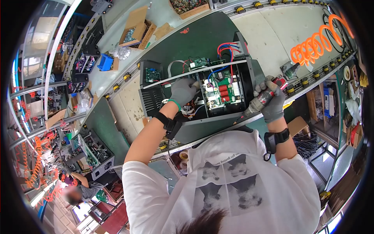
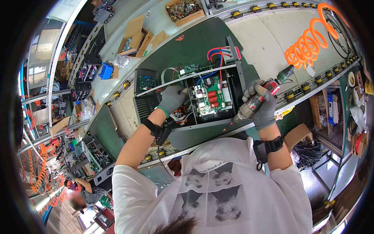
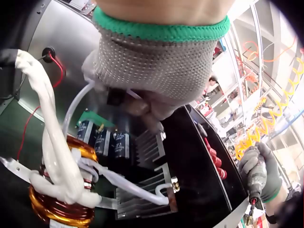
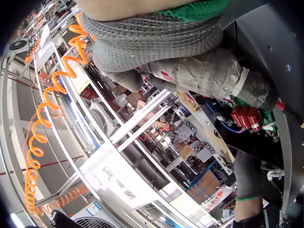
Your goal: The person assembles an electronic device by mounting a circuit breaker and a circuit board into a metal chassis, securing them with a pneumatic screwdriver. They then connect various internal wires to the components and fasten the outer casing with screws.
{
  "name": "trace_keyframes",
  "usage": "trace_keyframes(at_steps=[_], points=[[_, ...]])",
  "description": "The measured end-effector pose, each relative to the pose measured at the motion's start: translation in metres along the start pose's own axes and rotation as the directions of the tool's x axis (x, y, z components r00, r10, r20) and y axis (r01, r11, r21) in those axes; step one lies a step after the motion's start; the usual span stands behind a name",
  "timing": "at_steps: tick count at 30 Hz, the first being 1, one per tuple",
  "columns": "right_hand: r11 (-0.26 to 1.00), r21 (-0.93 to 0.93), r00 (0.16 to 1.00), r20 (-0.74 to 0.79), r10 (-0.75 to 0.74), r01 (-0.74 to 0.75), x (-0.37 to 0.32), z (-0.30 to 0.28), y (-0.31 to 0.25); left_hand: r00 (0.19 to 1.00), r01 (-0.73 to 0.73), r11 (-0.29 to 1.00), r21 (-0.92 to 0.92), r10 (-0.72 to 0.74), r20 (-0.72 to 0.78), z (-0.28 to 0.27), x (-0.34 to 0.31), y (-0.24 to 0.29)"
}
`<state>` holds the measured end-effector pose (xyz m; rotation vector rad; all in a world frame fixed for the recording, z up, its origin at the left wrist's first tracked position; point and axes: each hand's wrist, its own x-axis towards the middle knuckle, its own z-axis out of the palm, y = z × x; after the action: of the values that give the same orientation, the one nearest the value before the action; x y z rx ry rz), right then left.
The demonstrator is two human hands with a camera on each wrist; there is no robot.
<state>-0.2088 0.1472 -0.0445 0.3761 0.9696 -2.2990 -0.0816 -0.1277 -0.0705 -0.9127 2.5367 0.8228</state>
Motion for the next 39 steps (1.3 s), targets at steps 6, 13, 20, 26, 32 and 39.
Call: trace_keyframes(at_steps=[6, 13, 20, 26, 32, 39], points=[[1.000, -0.009, 0.999, 0.037, -0.010, 0.010, -0.002, 0.001, 0.000, 0.974, -0.202, 0.902, -0.381, 0.227, 0.021, -0.005, 0.002, -0.022], [1.000, -0.017, 1.000, 0.017, -0.005, 0.005, -0.003, 0.003, 0.001, 0.978, -0.205, 0.971, -0.125, 0.201, -0.048, 0.009, 0.001, -0.011], [1.000, -0.001, 1.000, 0.016, -0.021, 0.021, -0.002, 0.003, 0.003, 0.864, -0.429, 0.878, 0.210, 0.467, -0.189, 0.015, -0.010, -0.004], [0.999, -0.022, 0.999, 0.029, -0.031, 0.032, -0.002, 0.004, 0.002, 0.879, -0.448, 0.856, 0.259, 0.474, -0.046, -0.010, -0.014, -0.017], [0.999, -0.024, 1.000, -0.002, -0.024, 0.024, -0.003, 0.005, 0.003, 0.927, -0.373, 0.928, -0.030, 0.371, -0.056, -0.008, -0.026, -0.021], [0.999, -0.021, 0.999, 0.036, -0.031, 0.032, -0.003, 0.002, 0.005, 0.919, -0.391, 0.898, 0.203, 0.393, 0.034, 0.007, -0.017, -0.007]])
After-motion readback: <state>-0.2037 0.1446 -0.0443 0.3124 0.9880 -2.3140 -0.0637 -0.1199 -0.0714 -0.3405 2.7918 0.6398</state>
